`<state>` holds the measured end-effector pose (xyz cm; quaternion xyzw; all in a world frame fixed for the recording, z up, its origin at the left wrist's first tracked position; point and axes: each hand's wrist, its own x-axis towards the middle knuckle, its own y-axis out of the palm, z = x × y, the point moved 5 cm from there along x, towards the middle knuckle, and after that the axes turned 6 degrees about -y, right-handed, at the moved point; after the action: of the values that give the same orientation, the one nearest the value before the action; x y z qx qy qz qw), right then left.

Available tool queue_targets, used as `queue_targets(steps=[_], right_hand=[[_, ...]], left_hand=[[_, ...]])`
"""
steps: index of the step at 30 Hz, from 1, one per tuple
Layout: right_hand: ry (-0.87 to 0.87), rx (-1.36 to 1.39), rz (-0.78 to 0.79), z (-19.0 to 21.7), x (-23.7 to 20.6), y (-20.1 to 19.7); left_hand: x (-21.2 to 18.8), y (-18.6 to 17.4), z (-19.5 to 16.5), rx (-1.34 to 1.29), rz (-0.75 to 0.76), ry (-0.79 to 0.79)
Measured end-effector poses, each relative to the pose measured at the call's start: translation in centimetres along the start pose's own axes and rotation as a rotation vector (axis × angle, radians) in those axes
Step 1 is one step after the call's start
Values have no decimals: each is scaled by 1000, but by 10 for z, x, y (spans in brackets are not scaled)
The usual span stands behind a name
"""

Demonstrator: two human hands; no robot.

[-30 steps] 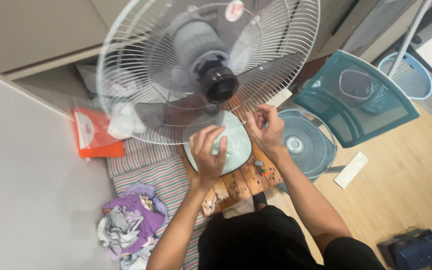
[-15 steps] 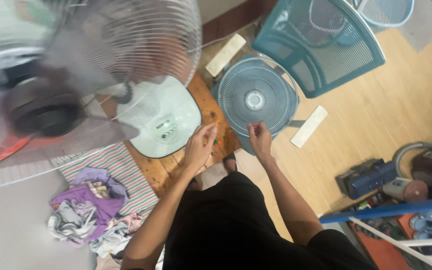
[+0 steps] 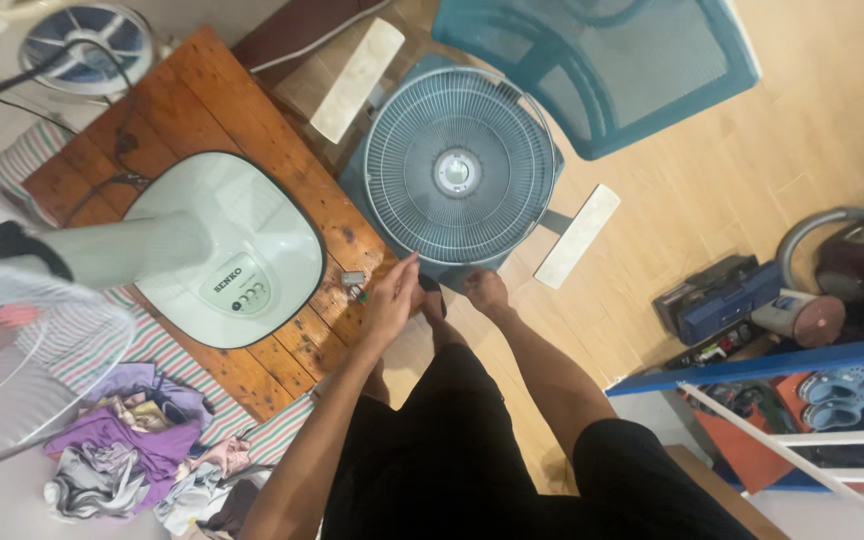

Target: The person reassembles a pedestal electric fan on a small wooden table. They attach the translucent fan blades onto the motor shaft, thread and tighten the black retaining cap by hand, then position the front wire grille guard over the blades and secure it, finishing with the fully assembled fan standing on the table.

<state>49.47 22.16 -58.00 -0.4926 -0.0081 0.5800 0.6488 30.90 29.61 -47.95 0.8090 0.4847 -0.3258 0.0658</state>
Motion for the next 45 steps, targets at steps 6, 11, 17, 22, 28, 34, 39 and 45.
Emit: queue_targets(steps=[6, 11, 17, 22, 28, 34, 39, 45], right_hand=[[-244, -363, 64, 3, 43, 17], [-383, -674, 88, 11, 83, 29], [-369, -770, 212, 11, 92, 48], [-505, -635, 94, 26, 60, 41], [-742, -464, -161, 64, 17, -10], [-706, -275, -6, 104, -20, -61], [-705, -399, 150, 125, -48, -89], [-630, 150, 60, 148, -76, -144]], left_hand=[[44, 12, 12, -111, 40, -118], [45, 5, 30, -114, 28, -166], [28, -15, 52, -107, 4, -255], [12, -26, 52, -149, -3, -250], [-3, -35, 24, -255, 35, -44], [-42, -65, -2, -248, 48, 36], [-84, -101, 1, -228, -25, 35], [-142, -135, 11, -226, -40, 138]])
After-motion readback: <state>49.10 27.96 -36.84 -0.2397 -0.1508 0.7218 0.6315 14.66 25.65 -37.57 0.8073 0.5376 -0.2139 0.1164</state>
